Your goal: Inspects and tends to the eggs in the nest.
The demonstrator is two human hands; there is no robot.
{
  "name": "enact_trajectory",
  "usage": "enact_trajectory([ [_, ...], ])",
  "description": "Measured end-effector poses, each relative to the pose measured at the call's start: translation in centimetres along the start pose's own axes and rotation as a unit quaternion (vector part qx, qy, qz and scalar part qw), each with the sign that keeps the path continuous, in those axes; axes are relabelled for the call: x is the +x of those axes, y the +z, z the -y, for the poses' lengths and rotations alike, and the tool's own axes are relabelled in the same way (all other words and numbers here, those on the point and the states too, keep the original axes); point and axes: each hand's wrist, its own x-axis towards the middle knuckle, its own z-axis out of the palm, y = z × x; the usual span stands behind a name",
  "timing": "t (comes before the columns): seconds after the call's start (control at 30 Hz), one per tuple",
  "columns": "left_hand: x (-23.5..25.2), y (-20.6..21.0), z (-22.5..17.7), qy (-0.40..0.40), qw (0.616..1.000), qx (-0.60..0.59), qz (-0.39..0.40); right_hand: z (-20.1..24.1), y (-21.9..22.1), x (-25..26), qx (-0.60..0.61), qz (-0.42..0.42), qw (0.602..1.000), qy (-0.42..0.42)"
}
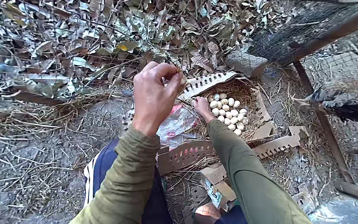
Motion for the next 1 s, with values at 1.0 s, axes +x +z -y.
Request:
enact_trajectory([
  [1.0,1.2,1.3,-0.1,-0.017,0.999,-0.04,0.02,-3.5,-3.9,-4.1,0.23,-0.074,0.97,-0.006],
])
